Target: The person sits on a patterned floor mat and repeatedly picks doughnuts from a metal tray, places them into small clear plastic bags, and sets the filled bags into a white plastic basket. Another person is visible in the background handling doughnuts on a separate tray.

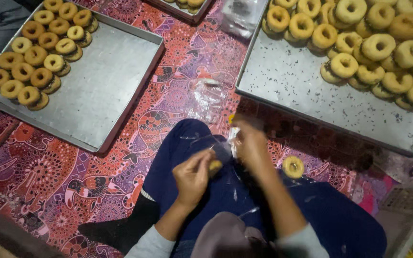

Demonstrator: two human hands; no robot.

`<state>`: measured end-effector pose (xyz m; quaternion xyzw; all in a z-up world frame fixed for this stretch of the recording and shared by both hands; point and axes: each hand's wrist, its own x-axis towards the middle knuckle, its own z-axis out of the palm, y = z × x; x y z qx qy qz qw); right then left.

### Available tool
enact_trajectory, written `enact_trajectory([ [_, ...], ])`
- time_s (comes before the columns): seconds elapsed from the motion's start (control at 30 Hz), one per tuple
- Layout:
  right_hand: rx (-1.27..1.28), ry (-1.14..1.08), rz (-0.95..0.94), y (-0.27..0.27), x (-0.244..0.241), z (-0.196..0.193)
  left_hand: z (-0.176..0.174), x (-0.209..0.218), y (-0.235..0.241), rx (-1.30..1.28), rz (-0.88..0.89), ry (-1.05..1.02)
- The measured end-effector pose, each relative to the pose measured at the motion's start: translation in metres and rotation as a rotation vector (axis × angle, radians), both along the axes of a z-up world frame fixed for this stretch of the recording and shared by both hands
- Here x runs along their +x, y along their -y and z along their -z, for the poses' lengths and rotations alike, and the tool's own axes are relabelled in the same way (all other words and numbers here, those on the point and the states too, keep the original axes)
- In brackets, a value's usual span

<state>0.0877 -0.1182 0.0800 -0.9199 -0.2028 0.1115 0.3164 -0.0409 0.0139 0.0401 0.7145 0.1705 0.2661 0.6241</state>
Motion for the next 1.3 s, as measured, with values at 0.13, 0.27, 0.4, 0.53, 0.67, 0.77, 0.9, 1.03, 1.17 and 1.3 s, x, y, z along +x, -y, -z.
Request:
enact_trajectory([
  [0.13,0.091,-0.492,0.006,0.026,0.003,0.027,-0.020,0.017,0.002,-0.285,-0.169,0.088],
  [0.27,0.916,-0.756,-0.108,0.031,-0.068,0.103,-0.021,-0.005,0.016,0.395,-0.003,0.186],
  [0.4,0.879,-0.836,-0.086,0.007,-0.060,0.127,-0.005,0.003,-0.011,0.168,-0.171,-0.061],
  [0.53,0.927,-0.983,0.037,0.003,-0.062,0.104,0.025,-0.007,-0.027,-0.484,0.049,-0.300],
  [0.67,0.729,-0.536,0.042,-0.002,-0.058,0.067,0.029,-0.006,-0.021,-0.167,0.094,-0.142],
  [0.77,0.692,-0.206,0.086,-0.006,-0.051,0.040,0.016,-0.003,-0.017,-0.106,0.131,-0.112],
  [0.9,0.673,0.271,0.126,-0.009,-0.040,0.019,0.005,0.001,-0.014,-0.099,0.020,0.089],
  [1.03,0.587,0.253,0.082,-0.008,-0.051,0.031,0.006,-0.010,-0.011,-0.213,-0.064,-0.049],
  [1.17,0.456,-0.146,0.114,-0.001,-0.068,0.082,0.016,-0.028,-0.013,0.307,-0.046,-0.299],
  [1.3,0.429,-0.468,0.327,0.023,-0.063,0.142,0.040,-0.017,-0.001,0.248,0.067,-0.255],
])
